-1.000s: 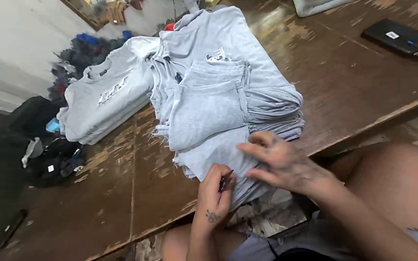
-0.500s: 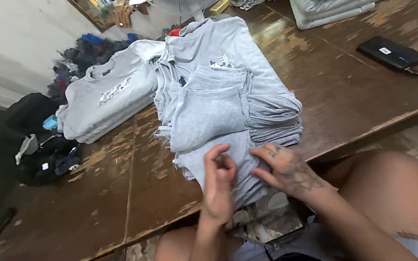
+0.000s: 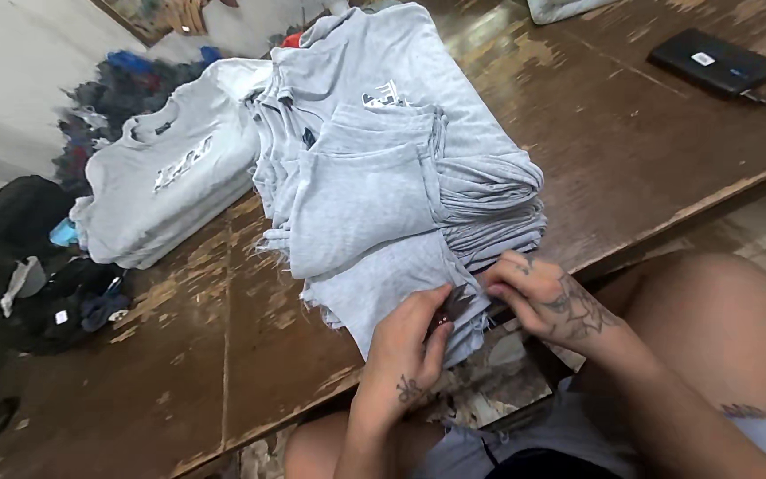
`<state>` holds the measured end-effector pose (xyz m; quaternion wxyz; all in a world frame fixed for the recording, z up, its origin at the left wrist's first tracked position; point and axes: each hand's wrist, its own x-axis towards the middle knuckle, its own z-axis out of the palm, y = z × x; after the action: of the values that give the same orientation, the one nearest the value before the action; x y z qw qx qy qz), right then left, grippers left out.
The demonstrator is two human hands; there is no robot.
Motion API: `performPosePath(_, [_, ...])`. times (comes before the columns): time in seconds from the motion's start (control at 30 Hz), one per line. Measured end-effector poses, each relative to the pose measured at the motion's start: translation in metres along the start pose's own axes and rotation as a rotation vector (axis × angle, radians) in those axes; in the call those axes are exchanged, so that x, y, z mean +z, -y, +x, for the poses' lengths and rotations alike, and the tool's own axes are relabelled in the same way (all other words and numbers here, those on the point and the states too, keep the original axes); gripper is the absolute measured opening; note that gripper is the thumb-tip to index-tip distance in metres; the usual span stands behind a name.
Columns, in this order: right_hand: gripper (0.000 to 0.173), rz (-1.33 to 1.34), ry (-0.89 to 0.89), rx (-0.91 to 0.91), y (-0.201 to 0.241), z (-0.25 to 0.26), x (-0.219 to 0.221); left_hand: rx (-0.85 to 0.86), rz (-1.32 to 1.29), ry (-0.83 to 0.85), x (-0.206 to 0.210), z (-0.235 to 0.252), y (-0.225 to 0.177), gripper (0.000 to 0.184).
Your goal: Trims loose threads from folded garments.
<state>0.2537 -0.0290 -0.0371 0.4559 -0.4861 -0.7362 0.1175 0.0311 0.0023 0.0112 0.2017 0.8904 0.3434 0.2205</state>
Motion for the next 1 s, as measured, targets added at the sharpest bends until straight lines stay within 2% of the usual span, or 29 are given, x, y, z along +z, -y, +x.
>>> performPosePath(0.23, [0.025,0.093,-0.044,-0.045,0.004,-0.002,-0.002,-0.037,0.189,-0.02,-0.003,0.002,-0.01,0.032])
performPosePath(0.37, [0.026,0.159,-0.078,-0.07,0.006,-0.002,-0.001,-0.016,0.156,0.003,-0.007,0.0,-0.007,0.036])
performPosePath(0.47, [0.026,0.19,-0.085,-0.097,0.007,-0.002,0.0,0.023,0.161,-0.047,-0.003,0.0,-0.005,0.032])
performPosePath(0.67, [0.023,0.167,-0.115,-0.156,0.015,-0.001,-0.002,0.008,0.184,-0.035,-0.005,0.001,-0.01,0.034])
performPosePath(0.77, [0.023,0.192,-0.048,-0.218,0.025,-0.002,-0.003,-0.012,0.187,-0.065,-0.004,0.003,-0.01,0.033])
performPosePath(0.83, [0.03,0.202,0.017,-0.255,0.028,-0.004,-0.008,-0.064,0.032,-0.09,-0.008,0.0,-0.005,0.034])
performPosePath(0.9, [0.043,0.156,-0.004,-0.228,0.027,-0.004,-0.011,-0.149,-0.234,-0.16,-0.006,-0.003,0.0,0.04])
performPosePath(1.0, [0.038,-0.009,-0.031,-0.113,0.023,0.004,0.0,-0.249,-0.58,-0.279,0.004,-0.003,0.003,0.041])
